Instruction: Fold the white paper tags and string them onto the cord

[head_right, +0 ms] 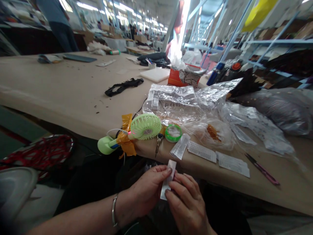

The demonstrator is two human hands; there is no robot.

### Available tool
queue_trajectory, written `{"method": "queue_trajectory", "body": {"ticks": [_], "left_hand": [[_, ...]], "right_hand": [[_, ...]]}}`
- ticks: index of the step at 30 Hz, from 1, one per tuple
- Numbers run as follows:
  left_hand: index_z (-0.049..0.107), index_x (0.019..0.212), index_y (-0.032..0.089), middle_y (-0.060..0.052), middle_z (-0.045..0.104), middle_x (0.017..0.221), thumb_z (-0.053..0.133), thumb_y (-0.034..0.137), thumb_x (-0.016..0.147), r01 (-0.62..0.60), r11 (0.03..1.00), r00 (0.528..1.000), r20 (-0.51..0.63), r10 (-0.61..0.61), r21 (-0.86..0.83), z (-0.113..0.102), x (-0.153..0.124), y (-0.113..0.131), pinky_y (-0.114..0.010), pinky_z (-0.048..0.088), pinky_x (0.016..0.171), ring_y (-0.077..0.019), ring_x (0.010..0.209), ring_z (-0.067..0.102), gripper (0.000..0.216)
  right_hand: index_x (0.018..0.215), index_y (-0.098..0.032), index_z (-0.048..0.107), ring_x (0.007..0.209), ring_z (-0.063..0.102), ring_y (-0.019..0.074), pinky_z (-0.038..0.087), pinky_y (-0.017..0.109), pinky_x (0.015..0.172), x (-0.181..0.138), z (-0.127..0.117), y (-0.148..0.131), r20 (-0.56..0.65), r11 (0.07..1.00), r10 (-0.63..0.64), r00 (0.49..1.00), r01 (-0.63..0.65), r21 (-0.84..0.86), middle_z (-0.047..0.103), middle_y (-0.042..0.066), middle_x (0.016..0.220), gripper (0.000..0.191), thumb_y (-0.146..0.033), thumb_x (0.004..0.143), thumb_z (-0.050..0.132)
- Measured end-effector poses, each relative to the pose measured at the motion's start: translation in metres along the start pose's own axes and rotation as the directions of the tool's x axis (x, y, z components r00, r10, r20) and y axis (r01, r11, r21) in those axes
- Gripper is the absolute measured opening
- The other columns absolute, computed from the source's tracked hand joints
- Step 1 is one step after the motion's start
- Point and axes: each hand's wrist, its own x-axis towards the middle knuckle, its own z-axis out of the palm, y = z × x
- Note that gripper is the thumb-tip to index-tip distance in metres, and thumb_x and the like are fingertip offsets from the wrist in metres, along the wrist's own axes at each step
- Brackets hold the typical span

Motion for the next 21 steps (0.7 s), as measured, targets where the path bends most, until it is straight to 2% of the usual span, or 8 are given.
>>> {"method": "queue_trajectory", "body": {"ticks": [3, 5, 8, 10, 12, 17, 21], "left_hand": [[0.06, 0.084, 0.01, -0.002, 0.061, 0.068, 0.066, 0.026, 0.079, 0.033, 0.997, 0.996, -0.088, -0.027, 0.07, -0.002, 0.0, -0.001, -0.021, 0.043, 0.055, -0.0094, 0.056, 0.057, 0.017], [0.058, 0.088, 0.011, -0.004, 0.063, 0.067, 0.059, 0.027, 0.084, 0.08, 0.986, 0.99, -0.122, -0.063, 0.143, -0.003, -0.002, -0.001, -0.025, 0.047, 0.057, -0.0117, 0.055, 0.059, 0.017], [0.057, 0.094, 0.011, -0.005, 0.064, 0.064, 0.055, 0.027, 0.087, 0.105, 0.967, 0.987, -0.143, -0.073, 0.232, -0.005, -0.007, 0.0, -0.025, 0.048, 0.057, -0.0131, 0.055, 0.061, 0.018], [0.057, 0.096, 0.012, -0.003, 0.063, 0.062, 0.057, 0.026, 0.084, 0.093, 0.96, 0.989, -0.138, -0.058, 0.263, -0.007, -0.011, -0.001, -0.024, 0.047, 0.055, -0.0131, 0.054, 0.061, 0.019], [0.057, 0.094, 0.012, -0.003, 0.063, 0.061, 0.06, 0.028, 0.081, 0.097, 0.954, 0.989, -0.137, -0.06, 0.283, -0.009, -0.014, -0.003, -0.024, 0.047, 0.055, -0.0134, 0.054, 0.061, 0.021], [0.057, 0.088, 0.011, -0.005, 0.065, 0.066, 0.061, 0.031, 0.081, 0.153, 0.944, 0.98, -0.171, -0.106, 0.291, -0.013, -0.02, -0.008, -0.024, 0.048, 0.055, -0.0129, 0.055, 0.062, 0.021], [0.058, 0.086, 0.01, -0.007, 0.066, 0.069, 0.065, 0.034, 0.079, 0.16, 0.94, 0.982, -0.144, -0.122, 0.301, -0.013, -0.023, -0.005, -0.024, 0.049, 0.056, -0.0131, 0.056, 0.062, 0.026]], "right_hand": [[0.113, -0.017, 0.061, 0.115, 0.055, 0.0248, 0.05, 0.04, 0.094, 0.001, -0.005, 0.008, 0.042, 0.999, 0.032, 0.999, -0.032, -0.009, 0.067, 0.009, 0.107, 0.028, -0.011, 0.085, 0.057], [0.121, -0.013, 0.056, 0.113, 0.055, 0.0272, 0.051, 0.042, 0.091, 0.006, -0.01, 0.025, 0.028, 0.983, 0.137, 0.99, -0.132, -0.131, 0.065, 0.013, 0.11, 0.033, -0.02, 0.089, 0.055], [0.126, -0.008, 0.053, 0.108, 0.055, 0.0331, 0.049, 0.05, 0.089, 0.012, -0.017, 0.051, -0.002, 0.86, 0.311, 0.95, -0.283, -0.426, 0.063, 0.018, 0.113, 0.045, -0.037, 0.091, 0.051], [0.124, -0.009, 0.055, 0.105, 0.056, 0.0358, 0.049, 0.052, 0.085, 0.013, -0.017, 0.062, 0.041, 0.771, 0.377, 0.925, -0.29, -0.567, 0.063, 0.018, 0.115, 0.046, -0.039, 0.09, 0.052], [0.12, -0.012, 0.058, 0.105, 0.057, 0.0352, 0.049, 0.05, 0.083, 0.01, -0.016, 0.064, 0.095, 0.735, 0.397, 0.913, -0.254, -0.629, 0.064, 0.015, 0.116, 0.039, -0.035, 0.089, 0.053], [0.111, -0.017, 0.064, 0.099, 0.062, 0.0282, 0.047, 0.044, 0.087, 0.003, -0.013, 0.058, 0.072, 0.76, 0.333, 0.94, -0.222, -0.611, 0.07, 0.009, 0.109, 0.025, -0.026, 0.091, 0.052], [0.095, -0.02, 0.07, 0.095, 0.066, 0.0231, 0.049, 0.038, 0.087, 0.003, -0.017, 0.064, -0.035, 0.853, 0.308, 0.951, -0.292, -0.433, 0.073, 0.007, 0.1, 0.018, -0.024, 0.091, 0.053]]}}
